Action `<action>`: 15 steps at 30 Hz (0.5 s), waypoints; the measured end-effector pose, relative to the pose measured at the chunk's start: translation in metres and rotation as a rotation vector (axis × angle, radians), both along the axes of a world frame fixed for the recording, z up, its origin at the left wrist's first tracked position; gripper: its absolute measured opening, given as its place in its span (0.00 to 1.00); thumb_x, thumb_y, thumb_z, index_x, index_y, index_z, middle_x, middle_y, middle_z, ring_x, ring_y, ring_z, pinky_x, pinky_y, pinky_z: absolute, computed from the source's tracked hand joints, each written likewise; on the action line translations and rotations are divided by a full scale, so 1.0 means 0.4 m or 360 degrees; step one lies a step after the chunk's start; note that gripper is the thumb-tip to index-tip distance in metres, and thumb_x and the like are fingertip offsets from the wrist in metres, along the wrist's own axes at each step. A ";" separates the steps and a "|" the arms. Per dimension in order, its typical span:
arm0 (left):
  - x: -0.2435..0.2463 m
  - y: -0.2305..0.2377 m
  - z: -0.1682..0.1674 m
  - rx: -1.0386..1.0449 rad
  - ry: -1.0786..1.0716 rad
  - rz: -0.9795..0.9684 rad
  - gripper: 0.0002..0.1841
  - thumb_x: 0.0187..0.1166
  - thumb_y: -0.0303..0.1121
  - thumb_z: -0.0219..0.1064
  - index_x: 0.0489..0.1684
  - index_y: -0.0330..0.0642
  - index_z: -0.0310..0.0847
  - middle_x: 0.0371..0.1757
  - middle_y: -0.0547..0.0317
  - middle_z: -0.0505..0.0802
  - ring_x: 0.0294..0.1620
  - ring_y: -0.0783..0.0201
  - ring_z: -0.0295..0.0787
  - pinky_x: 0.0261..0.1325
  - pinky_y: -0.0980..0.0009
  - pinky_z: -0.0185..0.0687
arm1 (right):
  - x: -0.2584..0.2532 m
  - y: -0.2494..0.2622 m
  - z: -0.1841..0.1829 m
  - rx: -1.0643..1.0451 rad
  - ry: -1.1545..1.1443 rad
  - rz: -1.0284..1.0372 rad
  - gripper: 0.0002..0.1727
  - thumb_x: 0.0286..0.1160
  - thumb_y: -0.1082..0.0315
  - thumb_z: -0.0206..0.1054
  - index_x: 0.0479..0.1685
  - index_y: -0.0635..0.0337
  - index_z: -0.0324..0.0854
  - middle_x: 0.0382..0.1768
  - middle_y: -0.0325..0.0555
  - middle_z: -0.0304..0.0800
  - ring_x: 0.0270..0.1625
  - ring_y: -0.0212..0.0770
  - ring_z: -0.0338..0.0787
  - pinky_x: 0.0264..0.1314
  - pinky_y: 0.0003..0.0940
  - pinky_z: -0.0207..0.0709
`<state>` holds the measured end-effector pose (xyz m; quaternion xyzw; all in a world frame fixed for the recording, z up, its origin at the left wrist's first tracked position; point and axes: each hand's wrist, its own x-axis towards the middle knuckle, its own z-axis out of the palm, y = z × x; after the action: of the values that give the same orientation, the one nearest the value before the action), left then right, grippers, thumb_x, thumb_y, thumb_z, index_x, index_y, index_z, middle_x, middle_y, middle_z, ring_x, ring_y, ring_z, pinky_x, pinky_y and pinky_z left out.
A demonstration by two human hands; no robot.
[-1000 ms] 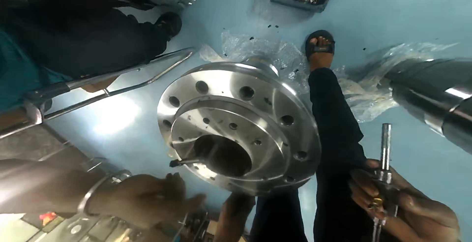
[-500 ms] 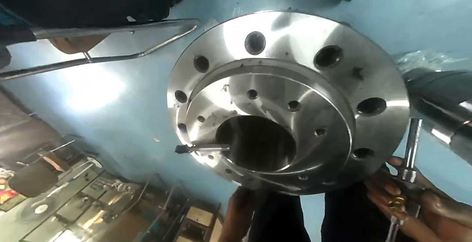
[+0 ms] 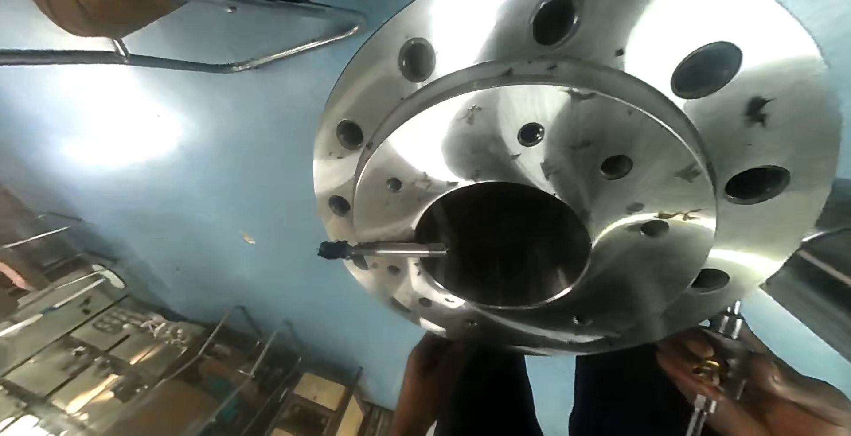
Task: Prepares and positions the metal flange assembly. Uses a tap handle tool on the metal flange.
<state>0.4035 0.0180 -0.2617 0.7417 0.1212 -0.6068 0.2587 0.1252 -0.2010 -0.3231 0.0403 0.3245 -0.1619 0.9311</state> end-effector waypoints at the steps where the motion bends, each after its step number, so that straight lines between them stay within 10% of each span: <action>1: -0.005 0.005 -0.003 -0.0016 0.0001 0.0024 0.11 0.82 0.29 0.67 0.55 0.31 0.83 0.45 0.56 0.95 0.46 0.66 0.95 0.55 0.66 0.93 | 0.011 -0.007 0.006 -0.0015 0.0008 0.0011 0.27 0.70 0.60 0.70 0.73 0.44 0.81 0.51 0.39 0.92 0.46 0.33 0.91 0.46 0.26 0.86; 10: -0.053 0.026 -0.032 -0.0063 0.0032 0.0090 0.14 0.81 0.31 0.68 0.58 0.33 0.83 0.45 0.58 0.94 0.46 0.69 0.93 0.56 0.69 0.91 | 0.055 -0.040 0.058 0.0043 0.0231 0.0022 0.13 0.69 0.60 0.72 0.48 0.54 0.92 0.39 0.40 0.94 0.42 0.31 0.93 0.42 0.22 0.85; 15: -0.070 0.056 -0.047 -0.0065 0.0061 0.0133 0.15 0.82 0.32 0.67 0.61 0.33 0.82 0.47 0.58 0.94 0.48 0.69 0.92 0.57 0.69 0.90 | 0.042 -0.049 0.056 -0.0116 0.0224 0.0106 0.18 0.71 0.54 0.72 0.58 0.49 0.91 0.42 0.36 0.95 0.43 0.30 0.92 0.46 0.24 0.85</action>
<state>0.3754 0.0403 -0.2806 0.7189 0.1445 -0.6119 0.2965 0.1419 -0.2206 -0.3007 -0.0158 0.3842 -0.1451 0.9116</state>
